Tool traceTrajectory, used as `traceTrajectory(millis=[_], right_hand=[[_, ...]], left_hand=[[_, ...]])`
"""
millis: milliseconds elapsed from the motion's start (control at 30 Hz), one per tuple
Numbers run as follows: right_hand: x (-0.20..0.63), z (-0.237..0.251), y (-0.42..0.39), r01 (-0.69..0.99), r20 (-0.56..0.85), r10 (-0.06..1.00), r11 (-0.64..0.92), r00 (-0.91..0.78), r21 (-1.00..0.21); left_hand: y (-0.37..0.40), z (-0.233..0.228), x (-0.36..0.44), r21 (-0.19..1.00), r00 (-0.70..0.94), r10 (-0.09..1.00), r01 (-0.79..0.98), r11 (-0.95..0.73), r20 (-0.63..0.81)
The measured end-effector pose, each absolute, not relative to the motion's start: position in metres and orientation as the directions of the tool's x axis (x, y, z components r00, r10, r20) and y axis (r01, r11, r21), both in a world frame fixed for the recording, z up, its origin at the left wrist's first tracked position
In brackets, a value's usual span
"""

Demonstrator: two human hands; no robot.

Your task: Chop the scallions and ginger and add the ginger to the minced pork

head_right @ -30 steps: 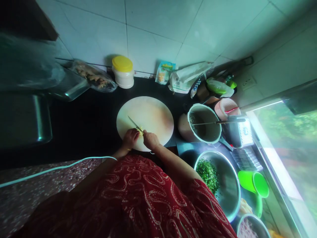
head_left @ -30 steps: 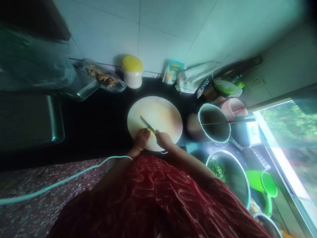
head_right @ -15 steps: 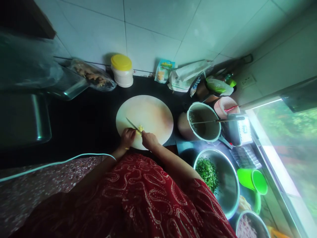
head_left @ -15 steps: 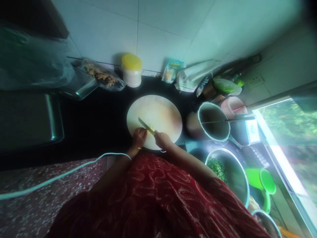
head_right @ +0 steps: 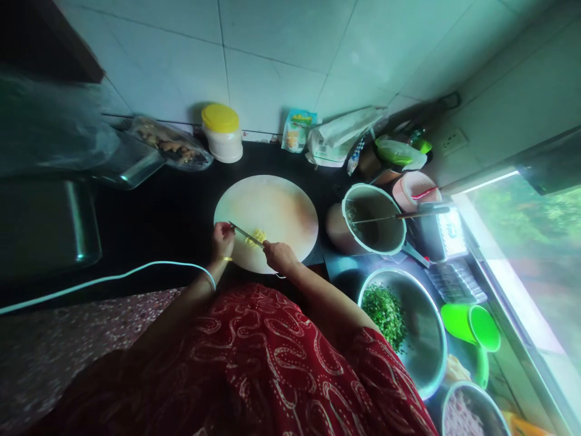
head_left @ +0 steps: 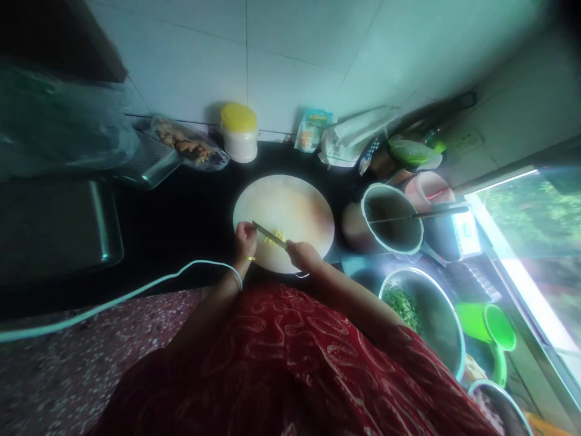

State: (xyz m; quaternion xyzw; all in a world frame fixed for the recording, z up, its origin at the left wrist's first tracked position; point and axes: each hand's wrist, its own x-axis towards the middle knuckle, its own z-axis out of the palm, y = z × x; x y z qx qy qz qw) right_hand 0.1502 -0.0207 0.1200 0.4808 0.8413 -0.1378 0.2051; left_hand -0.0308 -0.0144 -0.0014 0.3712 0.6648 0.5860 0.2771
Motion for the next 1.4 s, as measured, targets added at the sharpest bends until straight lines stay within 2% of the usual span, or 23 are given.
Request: traceTrajectory(millis=[67, 133, 300, 433, 600, 667, 733, 800, 933, 1067, 1133, 1233, 1300, 1400], right_hand=[[0.152, 0.115, -0.022, 0.852, -0.508, 0.726, 0.522, -0.464, -0.033], [0.153, 0.111, -0.021, 0.850, -0.523, 0.719, 0.527, -0.458, -0.020], [0.153, 0.114, -0.007, 0.838, -0.485, 0.733, 0.545, -0.477, 0.001], [0.149, 0.120, 0.004, 0.827, -0.481, 0.720, 0.562, -0.499, -0.017], [0.186, 0.128, 0.000, 0.840, -0.440, 0.737, 0.538, -0.513, -0.078], [0.214, 0.127, -0.008, 0.891, -0.481, 0.770, 0.451, -0.419, -0.052], [0.238, 0.120, -0.016, 0.944, -0.535, 0.806, 0.326, -0.253, 0.044], [0.251, 0.112, -0.022, 0.963, -0.515, 0.839, 0.256, -0.177, 0.086], [0.247, 0.116, -0.016, 0.966, -0.473, 0.859, 0.252, -0.195, 0.061], [0.235, 0.136, -0.003, 0.954, -0.435, 0.867, 0.296, -0.243, 0.056], [0.235, 0.134, -0.002, 0.963, -0.442, 0.872, 0.263, -0.211, 0.061], [0.239, 0.120, -0.007, 0.982, -0.457, 0.879, 0.180, -0.139, 0.047], [0.240, 0.117, -0.006, 0.983, -0.449, 0.882, 0.181, -0.145, 0.038], [0.240, 0.124, 0.005, 0.969, -0.406, 0.892, 0.240, -0.199, 0.054]], left_hand=[[-0.011, 0.001, -0.039, 0.997, -0.628, 0.777, 0.009, 0.078, -0.055], [-0.012, 0.006, -0.044, 0.997, -0.637, 0.766, -0.059, 0.058, -0.083], [-0.005, 0.024, -0.037, 0.994, -0.511, 0.853, 0.058, -0.091, 0.108], [0.013, 0.023, -0.024, 0.999, -0.536, 0.844, -0.032, -0.024, 0.003], [0.022, 0.016, -0.021, 0.999, -0.589, 0.807, -0.037, 0.038, -0.052], [0.020, 0.016, -0.020, 0.998, -0.582, 0.811, -0.041, 0.049, -0.064], [0.018, 0.018, -0.016, 0.998, -0.577, 0.814, -0.023, 0.053, -0.057], [0.016, 0.021, -0.012, 0.999, -0.589, 0.808, 0.020, 0.031, -0.013], [0.023, 0.028, -0.013, 0.998, -0.606, 0.794, 0.055, -0.012, 0.043], [0.037, 0.027, -0.023, 0.999, -0.631, 0.774, -0.025, 0.043, -0.049], [0.038, 0.025, -0.023, 0.997, -0.609, 0.790, -0.013, 0.073, -0.065], [0.034, 0.027, -0.019, 0.996, -0.580, 0.814, 0.082, 0.023, 0.029], [0.034, 0.030, -0.018, 0.994, -0.585, 0.808, 0.107, -0.005, 0.067], [0.042, 0.031, -0.022, 0.998, -0.625, 0.780, 0.016, 0.055, -0.033]])
